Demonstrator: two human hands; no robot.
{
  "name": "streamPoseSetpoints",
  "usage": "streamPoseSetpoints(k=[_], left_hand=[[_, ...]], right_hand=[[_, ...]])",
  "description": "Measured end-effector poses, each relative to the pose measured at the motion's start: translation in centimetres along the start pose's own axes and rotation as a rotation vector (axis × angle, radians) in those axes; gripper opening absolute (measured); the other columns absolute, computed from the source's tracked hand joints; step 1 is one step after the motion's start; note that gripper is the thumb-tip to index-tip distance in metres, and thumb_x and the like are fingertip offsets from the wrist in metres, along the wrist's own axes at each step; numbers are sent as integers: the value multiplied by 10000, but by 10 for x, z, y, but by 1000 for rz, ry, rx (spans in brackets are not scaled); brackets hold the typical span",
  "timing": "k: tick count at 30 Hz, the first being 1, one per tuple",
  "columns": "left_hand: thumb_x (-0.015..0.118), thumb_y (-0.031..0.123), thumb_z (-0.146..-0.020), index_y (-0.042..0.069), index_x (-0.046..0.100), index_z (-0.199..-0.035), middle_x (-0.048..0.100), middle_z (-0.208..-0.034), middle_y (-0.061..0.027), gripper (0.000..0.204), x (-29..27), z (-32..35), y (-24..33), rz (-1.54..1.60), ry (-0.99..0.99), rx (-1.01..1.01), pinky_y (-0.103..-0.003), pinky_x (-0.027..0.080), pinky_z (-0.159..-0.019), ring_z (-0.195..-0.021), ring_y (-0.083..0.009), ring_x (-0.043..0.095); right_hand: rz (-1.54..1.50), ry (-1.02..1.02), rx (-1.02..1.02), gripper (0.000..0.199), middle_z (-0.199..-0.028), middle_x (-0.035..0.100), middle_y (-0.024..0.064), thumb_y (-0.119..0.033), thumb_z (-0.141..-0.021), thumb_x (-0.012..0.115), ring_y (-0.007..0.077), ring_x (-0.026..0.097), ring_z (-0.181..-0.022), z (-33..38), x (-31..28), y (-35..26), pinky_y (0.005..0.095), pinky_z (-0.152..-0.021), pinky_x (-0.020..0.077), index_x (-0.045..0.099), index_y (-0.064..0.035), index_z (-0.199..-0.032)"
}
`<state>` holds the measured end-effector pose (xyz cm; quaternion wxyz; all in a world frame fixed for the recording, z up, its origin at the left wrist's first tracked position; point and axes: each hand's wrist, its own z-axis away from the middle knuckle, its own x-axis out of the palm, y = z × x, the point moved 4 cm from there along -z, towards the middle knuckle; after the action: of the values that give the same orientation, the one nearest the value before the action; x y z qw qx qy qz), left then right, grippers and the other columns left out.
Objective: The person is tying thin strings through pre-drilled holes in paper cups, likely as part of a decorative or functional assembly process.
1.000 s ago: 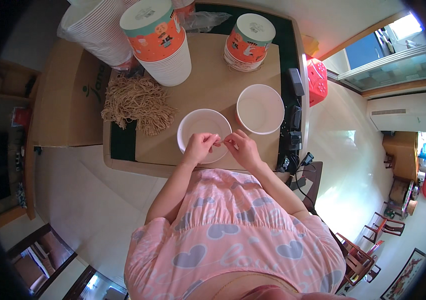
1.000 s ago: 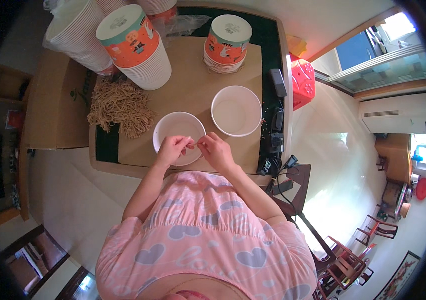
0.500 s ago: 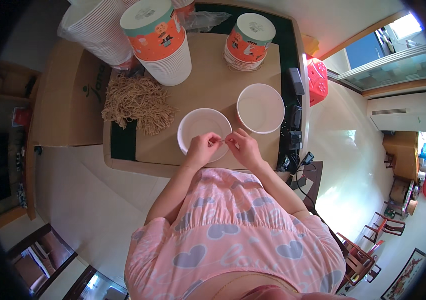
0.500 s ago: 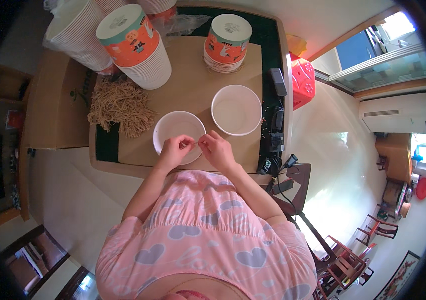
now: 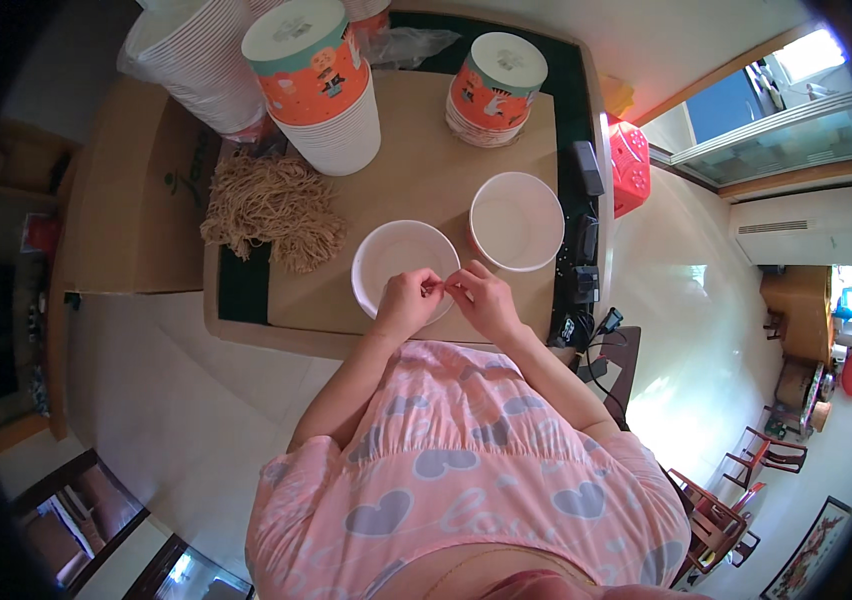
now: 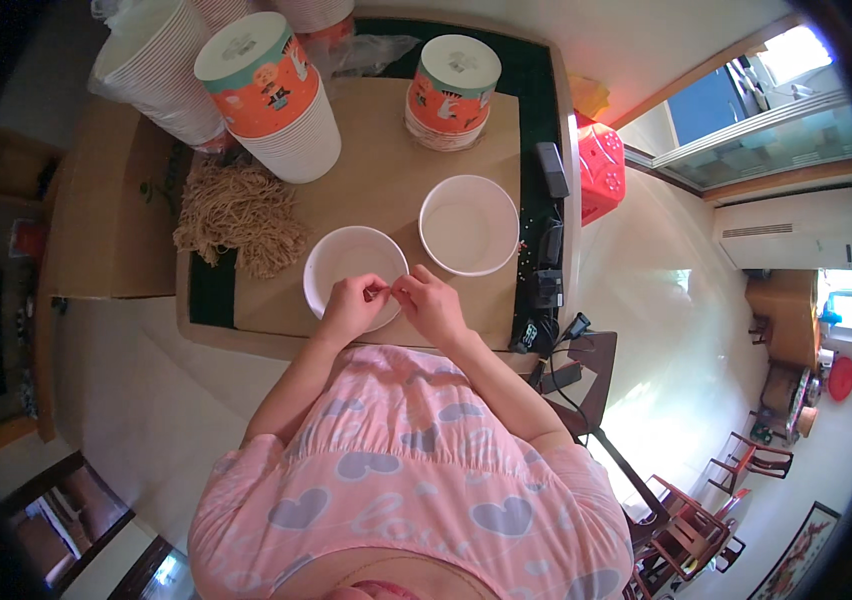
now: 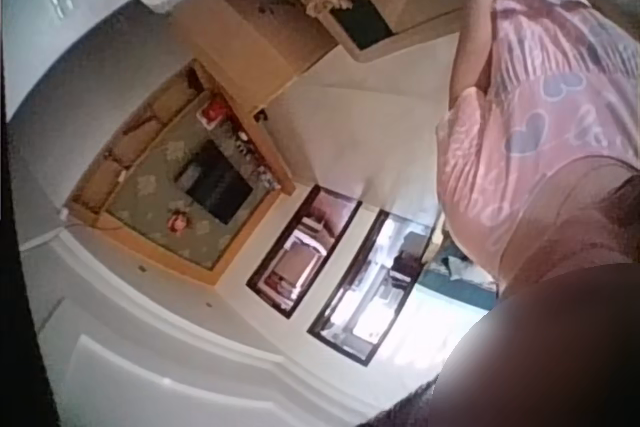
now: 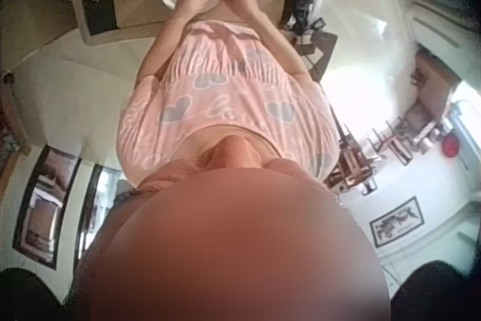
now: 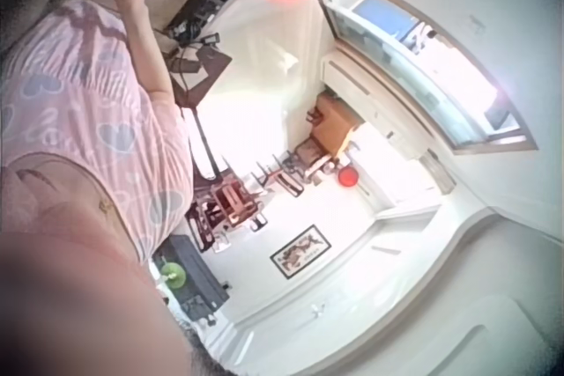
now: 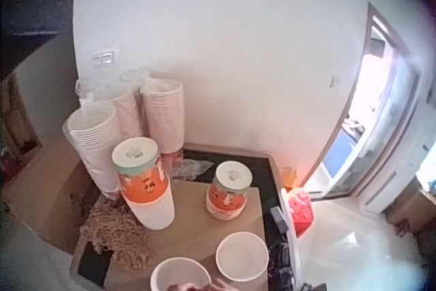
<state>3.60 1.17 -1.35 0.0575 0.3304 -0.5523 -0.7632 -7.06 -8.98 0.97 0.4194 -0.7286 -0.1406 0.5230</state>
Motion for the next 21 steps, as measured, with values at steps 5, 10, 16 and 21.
streamPoseSetpoints(k=[5, 10, 16, 21], left_hand=[[640, 75, -777, -4, 584, -779, 638, -697, -127, 97, -1, 4, 7, -32, 19, 33, -319, 495, -592, -634, -214, 642], [629, 81, -793, -4, 583, -777, 632, -678, -120, 98, -4, 5, 8, -4, 50, 25, -318, 491, -582, -624, -207, 639], [659, 114, -825, -4, 642, -830, 653, -678, -47, 119, -11, 5, -8, 121, -66, -90, -265, 479, -573, -601, -88, 591], [673, 110, -810, -3, 649, -809, 645, -670, -36, 116, -18, 8, 16, 87, -92, -108, -247, 469, -579, -606, -71, 569]], right_hand=[[16, -16, -22, 30, -801, 550, 90, -100, -797, 621, 305, 591, -674, -1, 0, 0, 398, -579, 481, 624, -93, -825], [18, -29, -11, 33, -806, 551, 93, -99, -800, 616, 310, 591, -685, -4, 0, 0, 399, -586, 483, 623, -91, -832], [14, -39, 32, 51, -813, 554, 93, -103, -814, 609, 303, 601, -708, -2, 0, 4, 397, -598, 491, 615, -89, -863], [-56, -24, -48, 99, -793, 563, 88, -63, -793, 652, 251, 589, -652, 4, 0, -8, 349, -588, 481, 617, -55, -886]])
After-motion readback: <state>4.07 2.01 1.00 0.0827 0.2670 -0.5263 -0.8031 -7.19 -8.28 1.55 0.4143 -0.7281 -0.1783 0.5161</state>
